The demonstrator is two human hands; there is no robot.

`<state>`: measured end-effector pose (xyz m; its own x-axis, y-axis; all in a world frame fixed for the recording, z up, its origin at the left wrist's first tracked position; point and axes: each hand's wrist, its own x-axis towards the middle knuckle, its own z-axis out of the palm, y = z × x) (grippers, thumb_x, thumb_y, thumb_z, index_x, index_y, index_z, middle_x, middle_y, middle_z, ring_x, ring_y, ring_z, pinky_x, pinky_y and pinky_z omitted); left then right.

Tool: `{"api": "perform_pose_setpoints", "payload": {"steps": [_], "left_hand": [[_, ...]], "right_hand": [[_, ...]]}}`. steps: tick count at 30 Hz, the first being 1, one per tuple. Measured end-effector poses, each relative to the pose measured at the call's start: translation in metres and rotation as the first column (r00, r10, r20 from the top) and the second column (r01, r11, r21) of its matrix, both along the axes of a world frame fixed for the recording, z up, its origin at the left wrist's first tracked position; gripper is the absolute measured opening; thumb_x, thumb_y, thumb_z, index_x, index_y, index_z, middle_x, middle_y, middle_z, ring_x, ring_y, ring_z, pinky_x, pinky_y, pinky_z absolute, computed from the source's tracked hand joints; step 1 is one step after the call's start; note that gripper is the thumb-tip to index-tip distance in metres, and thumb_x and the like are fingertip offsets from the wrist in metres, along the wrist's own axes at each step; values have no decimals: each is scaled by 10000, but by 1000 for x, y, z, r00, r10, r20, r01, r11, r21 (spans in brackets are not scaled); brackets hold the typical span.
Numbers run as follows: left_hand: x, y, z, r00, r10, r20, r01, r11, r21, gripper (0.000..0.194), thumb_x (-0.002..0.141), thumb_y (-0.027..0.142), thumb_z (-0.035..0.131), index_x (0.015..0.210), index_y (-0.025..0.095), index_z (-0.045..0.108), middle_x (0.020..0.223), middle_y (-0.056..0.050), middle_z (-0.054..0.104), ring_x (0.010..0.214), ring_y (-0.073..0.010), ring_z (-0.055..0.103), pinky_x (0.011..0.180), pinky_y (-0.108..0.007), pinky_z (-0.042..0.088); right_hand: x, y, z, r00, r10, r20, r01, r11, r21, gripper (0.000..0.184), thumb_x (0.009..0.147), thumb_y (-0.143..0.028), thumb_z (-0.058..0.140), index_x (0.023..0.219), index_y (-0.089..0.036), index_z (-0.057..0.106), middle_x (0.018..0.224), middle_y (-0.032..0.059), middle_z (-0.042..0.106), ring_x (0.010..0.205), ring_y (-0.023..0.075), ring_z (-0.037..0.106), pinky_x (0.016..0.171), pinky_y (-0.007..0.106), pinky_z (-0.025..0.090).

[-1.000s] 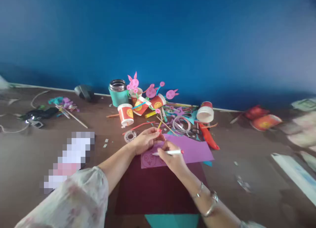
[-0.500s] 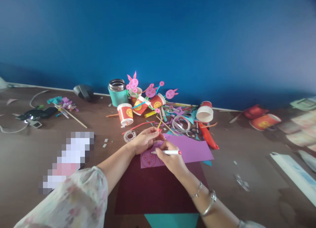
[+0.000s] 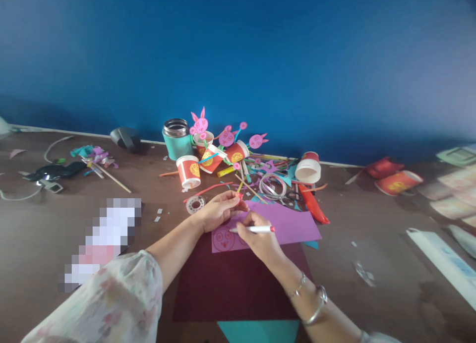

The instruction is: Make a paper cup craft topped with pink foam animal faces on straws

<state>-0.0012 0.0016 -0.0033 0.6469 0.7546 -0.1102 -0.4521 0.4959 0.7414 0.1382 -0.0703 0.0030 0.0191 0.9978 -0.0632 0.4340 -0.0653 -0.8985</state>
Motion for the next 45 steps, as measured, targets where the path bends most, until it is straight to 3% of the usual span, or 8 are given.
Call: {"api": "perform_pose_setpoints", "payload": {"steps": [6, 20, 27, 34, 40, 45], "left_hand": [[0, 0, -1, 1000, 1, -5, -1, 1000, -10, 137, 783, 249, 651, 812, 148, 563, 826, -56, 664, 829, -153, 633, 828, -291, 437], [-1, 1, -4, 1000, 4, 7, -4, 1000, -1, 137, 794, 256, 640, 828, 140, 577, 821, -52, 647, 843, -152, 625, 844, -295, 444], [0, 0, -1, 1000, 10, 7, -10, 1000, -1, 133, 787, 248, 647, 809, 142, 570, 807, -49, 645, 839, -151, 621, 848, -301, 442], [-1, 0, -2, 1000, -1, -11, 1, 1000, -3, 160, 778, 264, 657, 820, 143, 561, 807, -55, 657, 820, -156, 629, 817, -291, 438], [0, 1, -2, 1000, 15, 11, -14, 1000, -19, 160, 765, 253, 673, 809, 141, 568, 796, -51, 654, 798, -142, 623, 827, -286, 437], [0, 1, 0, 1000, 4, 5, -4, 1000, -10, 146, 775, 250, 661, 796, 143, 563, 799, -61, 652, 827, -158, 628, 816, -289, 449]], "right_hand": [[0, 0, 4, 994, -3, -106, 2, 1000, -14, 233, 743, -324, 568, 599, -214, 422, 459, -59, 499, 409, 92, 433, 422, 205, 366], [2, 1, 1, 995, -26, -96, 25, 1000, -8, 226, 725, -291, 560, 575, -219, 408, 450, -60, 497, 404, 97, 445, 425, 208, 376], [3, 1, -2, 1000, -15, -11, 16, 1000, 22, 204, 700, -267, 553, 561, -218, 411, 423, -75, 460, 386, 85, 398, 392, 197, 325], [3, 0, 7, 980, -84, -182, 99, 992, 80, 286, 785, -360, 517, 562, -217, 409, 444, -54, 491, 417, 101, 455, 453, 219, 388], [-4, -2, 5, 985, 79, -157, -75, 997, 33, 181, 741, -288, 578, 636, -202, 460, 515, -63, 498, 451, 86, 452, 450, 195, 362], [-8, -2, 2, 993, 103, -63, -103, 995, -2, 182, 733, -284, 585, 618, -198, 474, 535, -51, 529, 490, 92, 484, 466, 187, 374]]}}
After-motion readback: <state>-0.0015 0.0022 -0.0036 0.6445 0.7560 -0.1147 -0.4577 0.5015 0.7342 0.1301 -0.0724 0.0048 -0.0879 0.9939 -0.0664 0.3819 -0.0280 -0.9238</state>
